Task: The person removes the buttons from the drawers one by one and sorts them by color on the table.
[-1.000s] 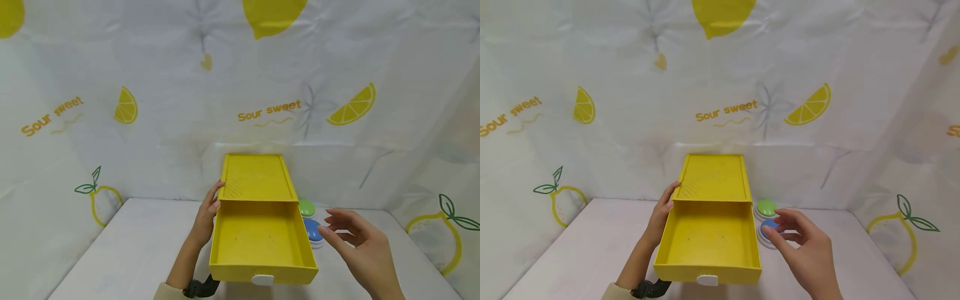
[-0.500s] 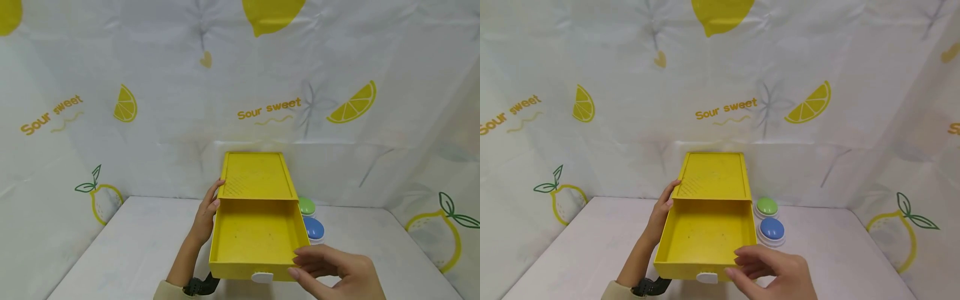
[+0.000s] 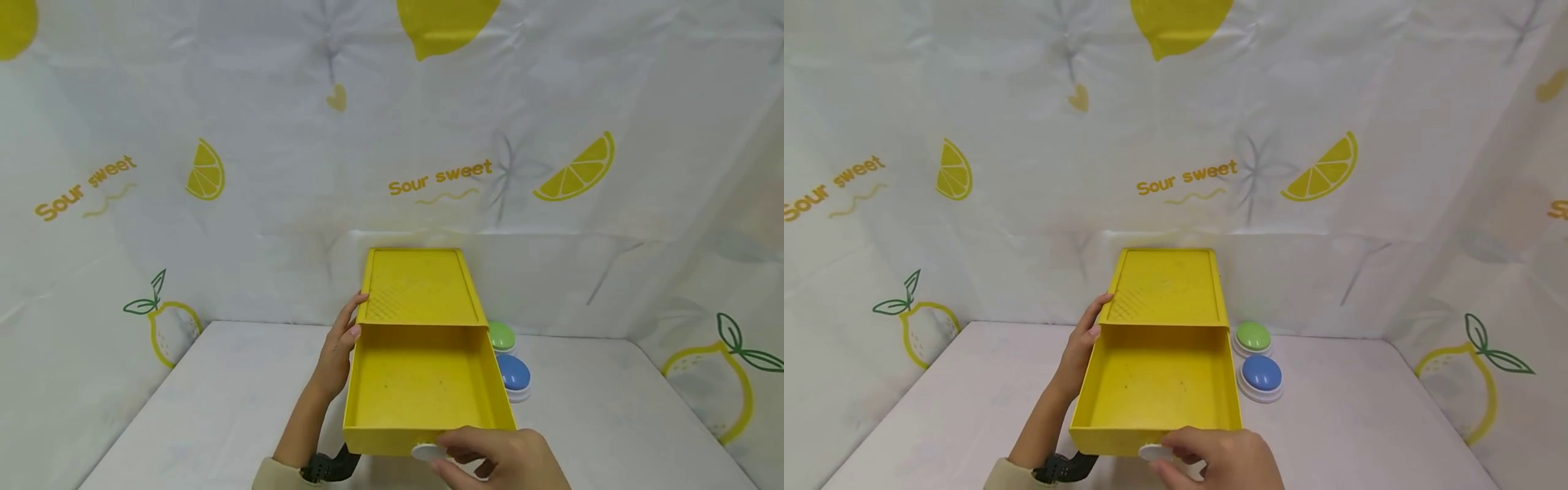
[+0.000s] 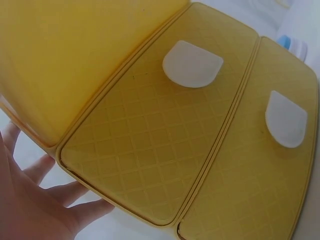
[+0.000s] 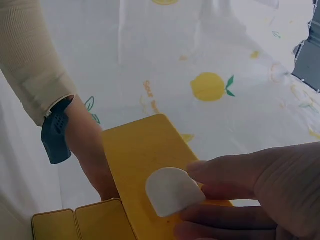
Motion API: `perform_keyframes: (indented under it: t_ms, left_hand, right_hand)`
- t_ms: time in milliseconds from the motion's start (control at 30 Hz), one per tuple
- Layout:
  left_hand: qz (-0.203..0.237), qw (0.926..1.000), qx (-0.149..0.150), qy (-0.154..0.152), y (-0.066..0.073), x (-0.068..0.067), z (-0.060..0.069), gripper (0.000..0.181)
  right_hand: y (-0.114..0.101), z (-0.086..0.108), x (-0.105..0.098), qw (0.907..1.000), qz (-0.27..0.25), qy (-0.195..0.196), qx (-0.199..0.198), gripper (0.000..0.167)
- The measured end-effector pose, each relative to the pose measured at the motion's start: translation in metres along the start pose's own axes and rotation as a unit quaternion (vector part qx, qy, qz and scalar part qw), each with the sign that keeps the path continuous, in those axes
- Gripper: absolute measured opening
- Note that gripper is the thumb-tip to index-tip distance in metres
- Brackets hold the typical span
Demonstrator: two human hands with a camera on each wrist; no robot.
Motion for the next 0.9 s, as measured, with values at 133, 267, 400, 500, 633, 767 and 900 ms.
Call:
perform_keyframes:
  t_ms: [133,267,400,500,633,767,900]
  left_hand:
    - [0.000,1.0000,0.001,-0.002,0.001,0.001,-0.001,0.052]
    - [-0.008,1.0000,-0.003,-0.001,0.001,0.000,-0.001,0.051]
    - [-0.015,0.9999,-0.007,0.001,0.000,-0.001,-0.001,0.051]
    - [-0.015,0.9998,-0.012,0.001,0.000,-0.002,0.000,0.052]
    - [-0.012,0.9998,-0.015,-0.001,-0.001,-0.002,0.000,0.052]
    - [-0.013,0.9998,-0.017,-0.003,-0.001,-0.002,0.000,0.051]
    - [-0.009,0.9997,-0.023,-0.002,0.000,-0.002,0.000,0.051]
  right_hand:
    - [-0.008,0.000,-0.003,0.9961,0.054,0.067,-0.018,0.013]
    - [-0.017,0.000,-0.007,0.9834,0.095,0.147,-0.049,0.020]
    - [-0.018,-0.003,-0.007,0.9794,0.105,0.170,-0.029,0.021]
    - [-0.013,-0.008,-0.006,0.9823,0.103,0.155,0.022,0.019]
    - [-0.008,-0.015,-0.007,0.9829,0.095,0.151,0.045,0.018]
    - [-0.011,-0.022,-0.011,0.9800,0.089,0.178,0.008,0.021]
    - [-0.012,-0.029,-0.014,0.9772,0.091,0.192,-0.014,0.021]
Point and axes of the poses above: each hand's wrist, its own z-axis away from the middle knuckle, its own x-axis out of the palm, y = z × x, the point moved 8 cm from there along -z, towards the middle knuckle, and after that the axes turned 10 degrees about x, right-handed, at the moved point
